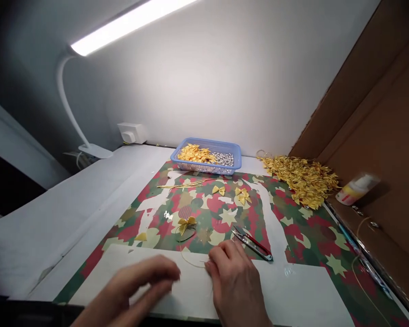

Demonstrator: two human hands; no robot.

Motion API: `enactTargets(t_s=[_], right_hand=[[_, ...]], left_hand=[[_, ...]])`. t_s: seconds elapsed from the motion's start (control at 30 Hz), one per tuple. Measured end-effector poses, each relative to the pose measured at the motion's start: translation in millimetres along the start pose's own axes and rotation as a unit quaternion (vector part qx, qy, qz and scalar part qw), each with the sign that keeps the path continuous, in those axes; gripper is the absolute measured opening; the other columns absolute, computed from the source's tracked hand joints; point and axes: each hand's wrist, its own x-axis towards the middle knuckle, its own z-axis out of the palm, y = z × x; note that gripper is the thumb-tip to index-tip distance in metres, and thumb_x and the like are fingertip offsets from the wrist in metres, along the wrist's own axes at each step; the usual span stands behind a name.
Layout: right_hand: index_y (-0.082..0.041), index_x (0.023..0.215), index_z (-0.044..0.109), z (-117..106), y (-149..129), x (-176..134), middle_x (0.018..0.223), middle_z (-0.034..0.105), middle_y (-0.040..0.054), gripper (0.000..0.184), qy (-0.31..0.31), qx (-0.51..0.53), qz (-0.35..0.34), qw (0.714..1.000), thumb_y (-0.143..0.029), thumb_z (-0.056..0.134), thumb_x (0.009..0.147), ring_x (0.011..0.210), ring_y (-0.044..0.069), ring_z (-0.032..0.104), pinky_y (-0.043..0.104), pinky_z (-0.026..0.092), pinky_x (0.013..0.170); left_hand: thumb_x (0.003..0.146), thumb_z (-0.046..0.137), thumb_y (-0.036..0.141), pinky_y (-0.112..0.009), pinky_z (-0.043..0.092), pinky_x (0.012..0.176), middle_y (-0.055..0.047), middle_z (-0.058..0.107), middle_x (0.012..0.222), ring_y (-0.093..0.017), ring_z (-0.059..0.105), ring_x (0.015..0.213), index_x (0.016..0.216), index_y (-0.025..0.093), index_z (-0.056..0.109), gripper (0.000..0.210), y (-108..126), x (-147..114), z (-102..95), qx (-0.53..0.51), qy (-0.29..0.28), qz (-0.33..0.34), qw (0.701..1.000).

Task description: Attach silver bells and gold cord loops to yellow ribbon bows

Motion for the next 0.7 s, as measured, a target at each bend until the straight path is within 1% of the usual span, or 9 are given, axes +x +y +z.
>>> enactTargets(t_s=[0.1,0.13,0.23,0.33,0.43,0.53,0.6,0.63,0.7], right_hand=[[-0.024,0.078,0.053,13.9,5.5,-4.3,0.081,0.058,0.0015,0.018,0.014,-0.002,-0.010,1.000,-0.014,0.049,0.093,0.078,0.021,0.053,0.031,0.036,0.067],[-0.024,0.079,0.052,17.1,6.8,-5.8,0.082,0.058,0.0019,0.019,0.021,0.001,-0.009,1.000,-0.013,0.047,0.094,0.078,0.021,0.052,0.032,0.035,0.067],[-0.024,0.079,0.048,19.8,5.7,-7.5,0.082,0.056,0.0015,0.020,0.034,0.031,-0.004,0.999,-0.015,0.042,0.096,0.078,0.021,0.050,0.032,0.036,0.071],[-0.024,0.083,0.047,12.8,0.1,-5.3,0.082,0.055,0.0008,0.021,0.044,0.080,0.022,0.996,-0.020,0.036,0.101,0.078,0.019,0.052,0.030,0.040,0.072],[-0.023,0.085,0.048,3.0,-3.7,-2.3,0.078,0.056,-0.0008,0.024,0.046,0.133,0.071,0.988,-0.027,0.034,0.104,0.069,0.014,0.053,0.025,0.042,0.064],[-0.023,0.086,0.052,-2.7,-3.0,-0.2,0.070,0.054,-0.0030,0.026,0.036,0.179,0.107,0.977,-0.036,0.038,0.104,0.059,0.012,0.052,0.021,0.043,0.055],[-0.021,0.098,0.058,-5.6,-1.9,0.6,0.070,0.056,-0.0026,0.027,0.025,0.246,0.138,0.959,-0.043,0.042,0.103,0.059,0.011,0.053,0.020,0.045,0.054],[-0.020,0.105,0.060,-7.9,-1.9,0.8,0.072,0.058,-0.0016,0.030,0.013,0.298,0.156,0.942,-0.046,0.045,0.101,0.060,0.011,0.054,0.021,0.047,0.055],[-0.019,0.107,0.064,-15.7,-4.2,0.7,0.076,0.062,0.0011,0.035,-0.016,0.424,0.186,0.886,-0.051,0.053,0.097,0.060,0.011,0.054,0.022,0.047,0.058]], left_hand=[[0.094,0.059,0.040,-0.026,0.053,0.080,0.000,0.076,0.096,-0.022,0.069,0.092,0.097,0.028,0.071,0.017,0.9,22.8,-14.2,0.043,0.141,-0.034,0.988],[0.094,0.059,0.042,-0.027,0.054,0.078,-0.001,0.075,0.098,-0.022,0.069,0.093,0.097,0.027,0.070,0.019,0.4,30.9,-17.2,0.053,0.159,-0.040,0.985],[0.093,0.058,0.043,-0.032,0.057,0.076,-0.005,0.074,0.107,-0.024,0.070,0.092,0.108,0.025,0.070,0.026,-4.4,51.1,-19.3,0.065,0.151,-0.049,0.985],[0.092,0.057,0.036,-0.036,0.058,0.080,-0.007,0.075,0.110,-0.026,0.071,0.094,0.117,0.023,0.068,0.030,-11.4,62.4,-13.7,0.074,0.130,-0.043,0.988],[0.091,0.055,0.028,-0.042,0.057,0.086,-0.007,0.077,0.108,-0.028,0.071,0.099,0.119,0.023,0.069,0.032,-17.0,68.4,-7.3,0.080,0.116,-0.030,0.990],[0.091,0.053,0.025,-0.045,0.055,0.091,-0.007,0.077,0.111,-0.029,0.071,0.100,0.114,0.023,0.071,0.030,-19.0,72.6,-4.5,0.076,0.115,-0.018,0.990],[0.092,0.053,0.026,-0.043,0.057,0.088,-0.007,0.078,0.108,-0.027,0.072,0.095,0.110,0.023,0.073,0.027,-17.4,73.0,-4.3,0.061,0.111,-0.014,0.992],[0.092,0.054,0.027,-0.042,0.058,0.085,-0.007,0.079,0.106,-0.027,0.072,0.093,0.109,0.022,0.073,0.026,-15.7,71.9,-4.3,0.049,0.108,-0.013,0.993],[0.093,0.056,0.030,-0.038,0.059,0.080,-0.007,0.079,0.103,-0.026,0.072,0.093,0.107,0.021,0.074,0.025,-10.3,66.6,-4.7,0.018,0.101,-0.014,0.995]])
